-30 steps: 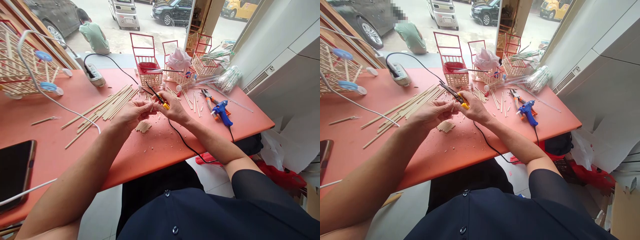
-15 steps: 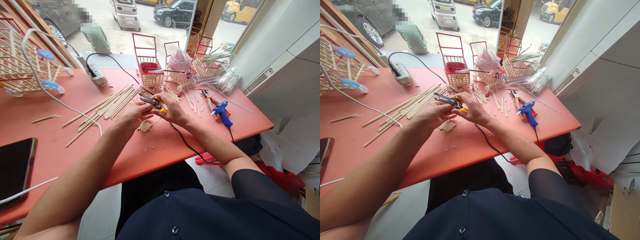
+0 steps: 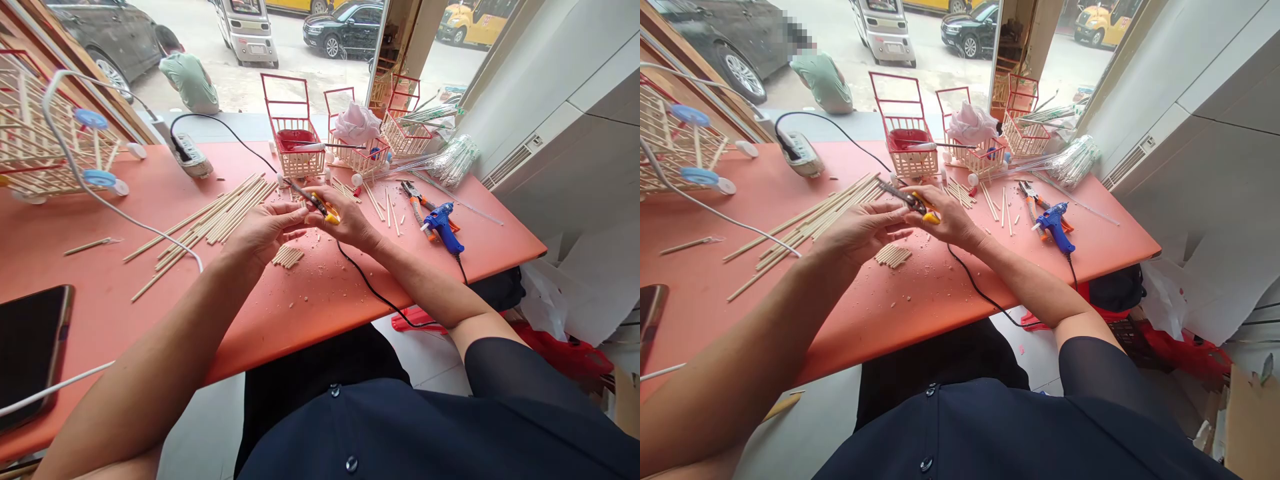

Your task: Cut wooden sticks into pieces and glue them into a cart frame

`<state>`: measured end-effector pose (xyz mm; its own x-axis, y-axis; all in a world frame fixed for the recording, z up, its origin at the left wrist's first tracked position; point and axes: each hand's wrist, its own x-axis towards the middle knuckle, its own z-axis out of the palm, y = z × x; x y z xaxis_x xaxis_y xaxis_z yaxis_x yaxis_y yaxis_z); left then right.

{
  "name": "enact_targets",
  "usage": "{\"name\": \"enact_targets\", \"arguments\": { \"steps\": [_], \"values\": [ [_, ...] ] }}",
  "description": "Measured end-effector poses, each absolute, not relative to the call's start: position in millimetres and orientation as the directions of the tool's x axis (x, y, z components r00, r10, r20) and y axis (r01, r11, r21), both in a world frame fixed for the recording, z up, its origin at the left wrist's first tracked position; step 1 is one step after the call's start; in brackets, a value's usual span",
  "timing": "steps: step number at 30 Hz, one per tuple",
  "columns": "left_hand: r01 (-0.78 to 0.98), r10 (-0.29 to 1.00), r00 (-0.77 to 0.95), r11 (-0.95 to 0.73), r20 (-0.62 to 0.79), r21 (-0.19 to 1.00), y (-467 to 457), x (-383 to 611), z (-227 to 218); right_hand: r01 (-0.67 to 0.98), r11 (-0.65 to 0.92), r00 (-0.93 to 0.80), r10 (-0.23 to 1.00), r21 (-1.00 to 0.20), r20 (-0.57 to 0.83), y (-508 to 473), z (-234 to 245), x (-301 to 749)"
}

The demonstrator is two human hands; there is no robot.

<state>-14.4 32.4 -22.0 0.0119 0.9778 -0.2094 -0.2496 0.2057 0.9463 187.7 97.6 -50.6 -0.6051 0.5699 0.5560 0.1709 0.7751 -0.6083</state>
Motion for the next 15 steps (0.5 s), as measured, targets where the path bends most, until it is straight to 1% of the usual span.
{"name": "enact_targets", "arguments": {
  "steps": [3, 6, 11, 15],
  "values": [
    [-0.222, 0.984, 0.019, 0.176, -0.176, 0.959, 30.9, -16.1, -18.2, 0.142, 0.712, -0.568, 0.628, -0.688, 0.532, 99.8, -46.5, 191.0],
    [-0.206, 0.985, 0.024, 0.173, -0.172, 0.963, 31.0, -18.4, -16.5, 0.131, 0.675, -0.559, 0.655, -0.726, 0.509, 100.4, -45.5, 191.2],
    [-0.187, 0.982, 0.028, 0.188, -0.186, 0.964, 32.1, -19.9, -18.0, 0.077, 0.660, -0.538, 0.658, -0.747, 0.526, 97.6, -44.4, 188.4],
    [-0.184, 0.984, 0.018, 0.178, -0.177, 0.967, 31.6, -20.5, -18.3, 0.101, 0.656, -0.537, 0.669, -0.748, 0.514, 98.4, -44.9, 190.0]
  ]
}}
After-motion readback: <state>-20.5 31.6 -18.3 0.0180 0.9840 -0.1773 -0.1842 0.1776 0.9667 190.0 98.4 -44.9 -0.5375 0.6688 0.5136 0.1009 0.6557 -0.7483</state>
